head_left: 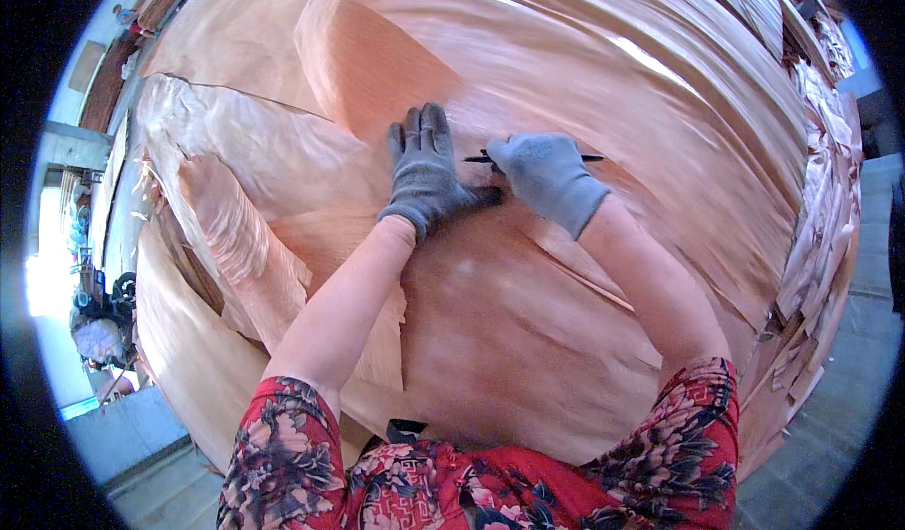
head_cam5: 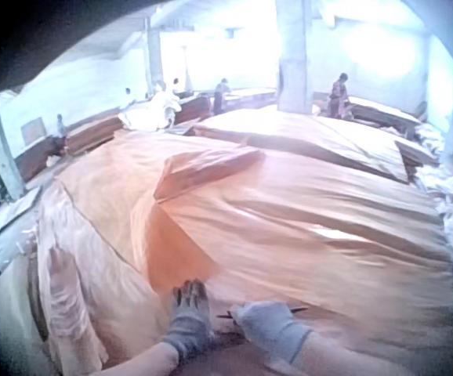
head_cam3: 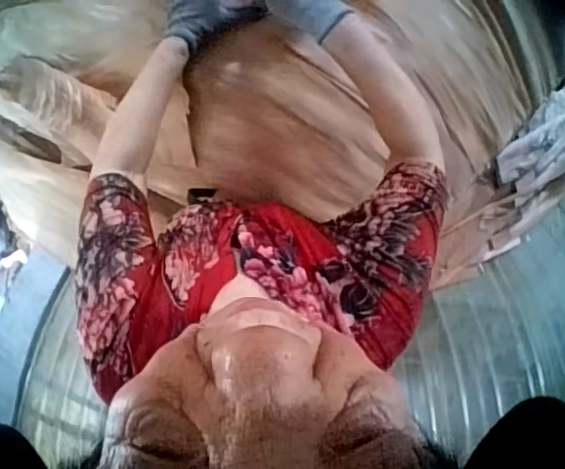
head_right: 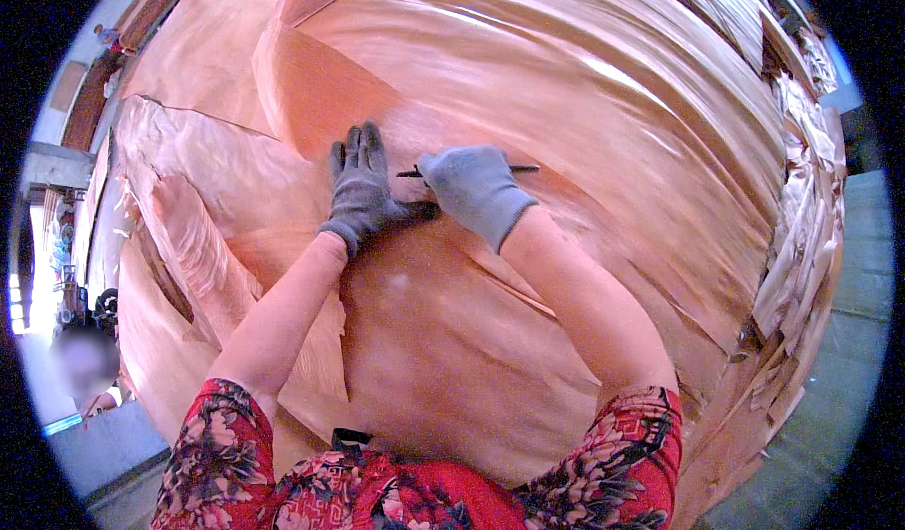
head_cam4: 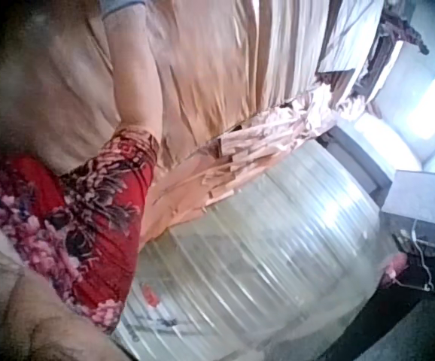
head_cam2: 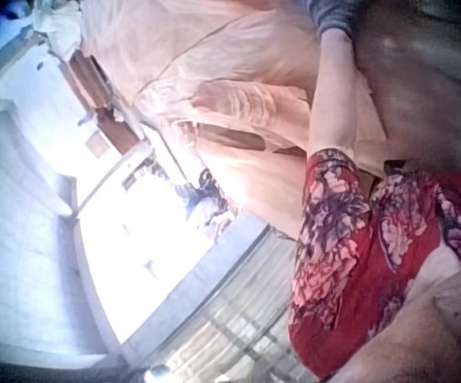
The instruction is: The person applies thin, translucent sheets of material onto a large curved wooden surface. They smooth the sheets by hand, use a utility knife to trim excess material, and secure the edges with strips of white tape.
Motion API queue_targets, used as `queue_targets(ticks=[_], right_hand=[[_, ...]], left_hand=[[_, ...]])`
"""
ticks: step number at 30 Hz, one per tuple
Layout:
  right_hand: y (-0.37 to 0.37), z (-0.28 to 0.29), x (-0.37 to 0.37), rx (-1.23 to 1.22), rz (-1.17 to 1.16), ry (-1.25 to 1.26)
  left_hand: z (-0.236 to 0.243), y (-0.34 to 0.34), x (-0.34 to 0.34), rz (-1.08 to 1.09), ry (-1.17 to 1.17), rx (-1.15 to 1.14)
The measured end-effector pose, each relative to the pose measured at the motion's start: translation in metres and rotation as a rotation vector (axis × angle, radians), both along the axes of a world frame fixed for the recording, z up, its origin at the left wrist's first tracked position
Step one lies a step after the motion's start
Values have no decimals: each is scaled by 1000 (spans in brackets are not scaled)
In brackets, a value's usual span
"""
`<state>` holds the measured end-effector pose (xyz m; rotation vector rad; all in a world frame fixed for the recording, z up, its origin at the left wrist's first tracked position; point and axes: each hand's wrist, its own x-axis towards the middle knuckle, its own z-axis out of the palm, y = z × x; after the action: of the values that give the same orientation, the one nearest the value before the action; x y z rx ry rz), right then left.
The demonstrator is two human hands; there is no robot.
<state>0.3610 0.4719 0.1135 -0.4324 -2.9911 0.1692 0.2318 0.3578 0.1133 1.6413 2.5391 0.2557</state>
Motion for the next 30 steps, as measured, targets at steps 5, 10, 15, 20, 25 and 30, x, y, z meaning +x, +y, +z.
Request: queue_targets(ticks=[5,10,15,20,25,30], right_hand=[[-4,10,-17,93,47,-156],[-5,2,-18,37,-85,-193],[9,7,30,-37,-241,-325],[16,10,31,-163,-299,-416],[29,10,75,-232,-358,-476],[36,10,117,-226,-426,-458]], left_hand=[[-8,-2,-1,17,34,-32],[-19,2,-8,12,93,-9],[3,19,11,-104,107,63],[-37,-2,-35,-16,230,-138],[-38,3,-37,-15,179,-240],[-48,-2,-50,-32,171,-186]])
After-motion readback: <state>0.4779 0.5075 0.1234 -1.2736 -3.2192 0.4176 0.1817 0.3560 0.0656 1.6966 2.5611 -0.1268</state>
